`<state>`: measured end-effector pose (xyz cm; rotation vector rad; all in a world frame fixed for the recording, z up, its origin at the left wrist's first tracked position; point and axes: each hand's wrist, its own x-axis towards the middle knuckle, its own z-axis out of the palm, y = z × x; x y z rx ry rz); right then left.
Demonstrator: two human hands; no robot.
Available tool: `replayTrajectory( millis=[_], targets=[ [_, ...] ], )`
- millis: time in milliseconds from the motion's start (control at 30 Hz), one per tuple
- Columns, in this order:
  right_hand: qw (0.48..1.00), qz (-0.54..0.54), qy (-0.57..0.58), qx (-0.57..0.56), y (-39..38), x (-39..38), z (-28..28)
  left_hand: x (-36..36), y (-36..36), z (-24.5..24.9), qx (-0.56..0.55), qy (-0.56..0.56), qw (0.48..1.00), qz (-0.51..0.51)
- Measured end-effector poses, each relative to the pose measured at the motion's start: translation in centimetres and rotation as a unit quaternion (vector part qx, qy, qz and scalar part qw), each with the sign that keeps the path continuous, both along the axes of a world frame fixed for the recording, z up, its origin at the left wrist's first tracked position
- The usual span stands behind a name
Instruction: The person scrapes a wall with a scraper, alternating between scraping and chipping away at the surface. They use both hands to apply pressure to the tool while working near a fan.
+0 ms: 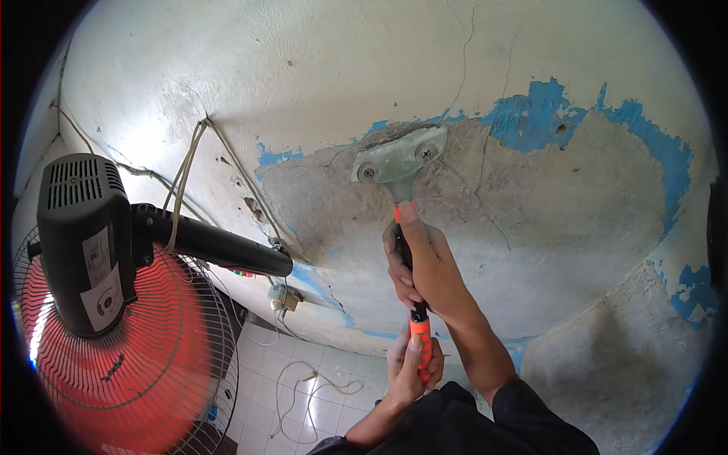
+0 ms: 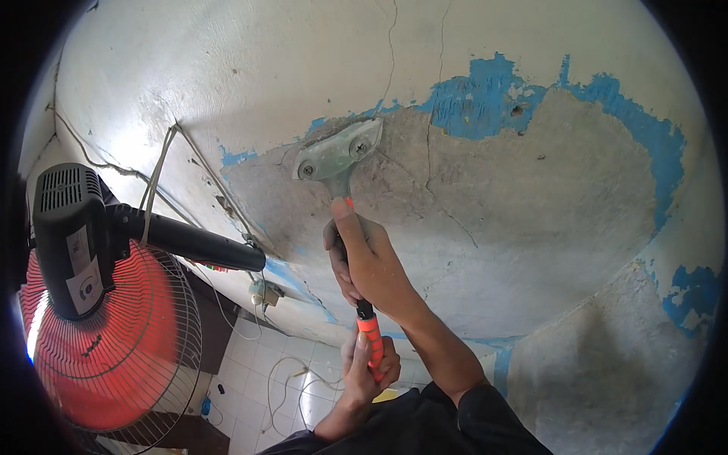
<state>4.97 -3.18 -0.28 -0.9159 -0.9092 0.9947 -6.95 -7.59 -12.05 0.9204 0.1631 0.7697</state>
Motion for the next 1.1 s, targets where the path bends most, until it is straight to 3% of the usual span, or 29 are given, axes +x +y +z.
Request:
replayTrajectory(
  millis=[1100],
  targets=[
    [0.999,0.015,-0.005,0.031,-0.2,0.5,-0.1,-0.1,0.5,0.0,0.009,0.010,1.000,-0.007]
  ],
)
